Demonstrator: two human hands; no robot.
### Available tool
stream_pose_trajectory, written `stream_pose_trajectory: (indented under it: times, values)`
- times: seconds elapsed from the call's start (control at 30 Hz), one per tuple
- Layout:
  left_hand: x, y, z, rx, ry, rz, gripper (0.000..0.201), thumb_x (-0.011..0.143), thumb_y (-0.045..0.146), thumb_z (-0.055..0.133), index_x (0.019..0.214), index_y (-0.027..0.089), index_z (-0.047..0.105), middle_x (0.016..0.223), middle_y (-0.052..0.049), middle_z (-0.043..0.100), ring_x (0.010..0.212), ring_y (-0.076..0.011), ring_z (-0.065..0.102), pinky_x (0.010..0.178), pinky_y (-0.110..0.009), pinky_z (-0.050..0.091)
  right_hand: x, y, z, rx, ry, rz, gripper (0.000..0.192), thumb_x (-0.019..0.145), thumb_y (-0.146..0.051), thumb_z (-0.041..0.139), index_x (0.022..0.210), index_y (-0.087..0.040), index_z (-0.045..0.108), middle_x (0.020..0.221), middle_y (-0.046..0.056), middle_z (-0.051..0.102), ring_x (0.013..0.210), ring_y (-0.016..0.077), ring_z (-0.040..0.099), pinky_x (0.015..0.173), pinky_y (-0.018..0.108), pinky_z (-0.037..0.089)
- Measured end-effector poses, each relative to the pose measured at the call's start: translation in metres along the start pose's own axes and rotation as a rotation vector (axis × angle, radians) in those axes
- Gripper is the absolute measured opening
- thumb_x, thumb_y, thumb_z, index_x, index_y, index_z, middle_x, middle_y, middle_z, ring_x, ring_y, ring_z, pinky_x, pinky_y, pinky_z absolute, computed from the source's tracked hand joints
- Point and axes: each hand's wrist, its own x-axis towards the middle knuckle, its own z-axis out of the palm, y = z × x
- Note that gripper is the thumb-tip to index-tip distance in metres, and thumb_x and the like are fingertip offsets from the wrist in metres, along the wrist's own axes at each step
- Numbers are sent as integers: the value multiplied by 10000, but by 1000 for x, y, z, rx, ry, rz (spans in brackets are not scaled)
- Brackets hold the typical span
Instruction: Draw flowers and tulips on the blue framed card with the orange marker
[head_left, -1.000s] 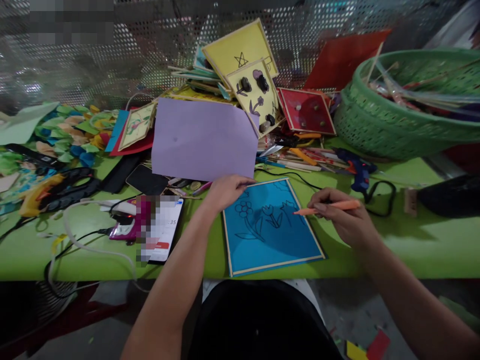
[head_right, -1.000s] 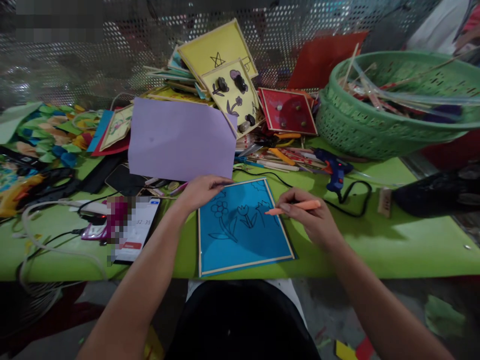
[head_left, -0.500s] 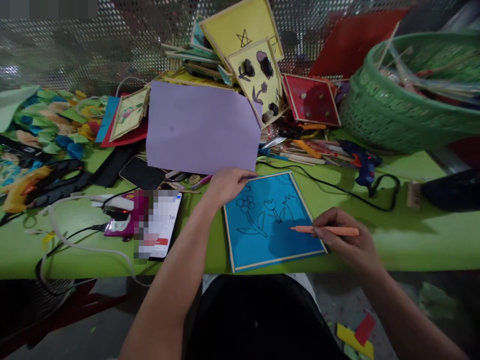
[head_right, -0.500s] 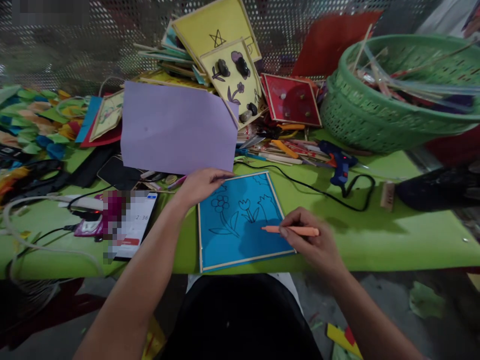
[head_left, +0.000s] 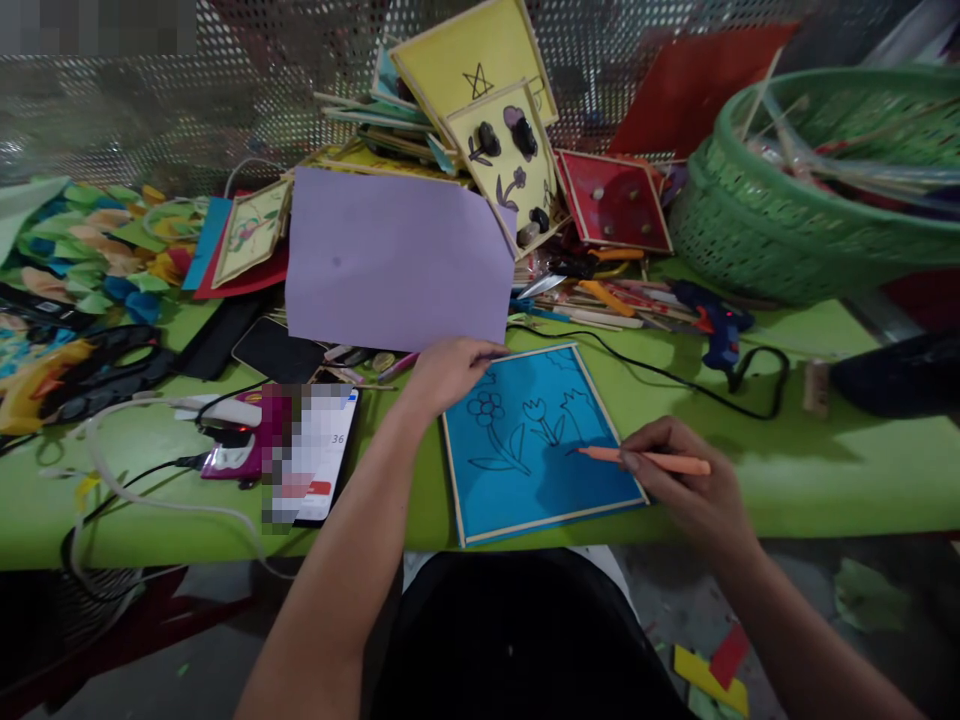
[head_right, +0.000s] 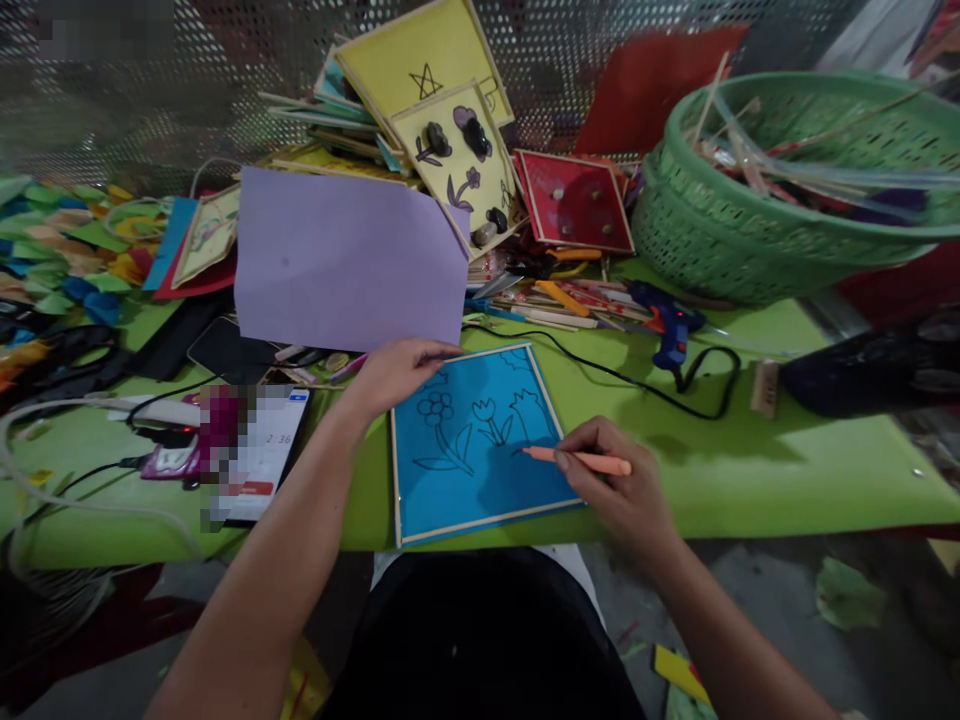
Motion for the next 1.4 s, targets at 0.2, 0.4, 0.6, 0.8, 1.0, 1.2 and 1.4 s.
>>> stream_pose_trajectory:
  times: [0.2,0.4,0.6,0.8,1.0,1.2,1.4]
  values:
    - [0,1,-1,-5,6,6,399,971,194,521,1287,334,720,1329,23,719,1227,-248,665,1025,-398,524,-4,4,3,-38,140,28,120,861,-289,719,767,-249,656,658,-12,615,572,160,540,511,295,390]
    - [-1,0,-1,19,15,-15,399,967,207,525,1290,340,719,1322,21,723,1217,-258,670,1011,-398,529,-9,7,5,-146,295,-39,103,857,-220,687,766,-235,641,650,-30,602,548,137,533,509,283,388]
    - [0,-2,0,13,19,-1,403,970,209,529,1302,348,710,1313,15,728,1210,-247,674,1014,-388,525,-13,7,6,-269,353,-169,110,862,-188,680,768,-219,632,658,-28,604,530,126,523,514,287,386]
    - [0,-3,1,7,18,-9,397,968,213,528,1290,350,716,1318,21,725,1214,-235,672,1024,-378,520,-11,6,8,-343,355,-251,120,854,-159,668,767,-222,616,678,-17,623,567,143,558,544,297,405]
    - [0,-1,0,-5,10,-10,393,969,220,531,1291,349,716,1316,15,726,1221,-238,671,1031,-387,520,-14,5,8,-336,343,-281,104,854,-176,673,779,-229,626,681,-7,631,583,161,572,573,317,414]
    - [0,0,-1,21,0,6,401,974,205,516,1294,342,715,1338,9,713,1242,-259,660,1039,-416,520,-15,11,8,19,448,2,92,860,-314,735,851,-245,675,762,4,635,676,192,593,620,328,450]
    - [-1,2,0,39,9,39,397,978,208,498,1284,317,725,1331,4,719,1242,-255,658,1051,-400,518,16,-12,1,236,373,72,163,851,-381,761,957,-261,731,877,25,691,741,186,604,645,314,455]
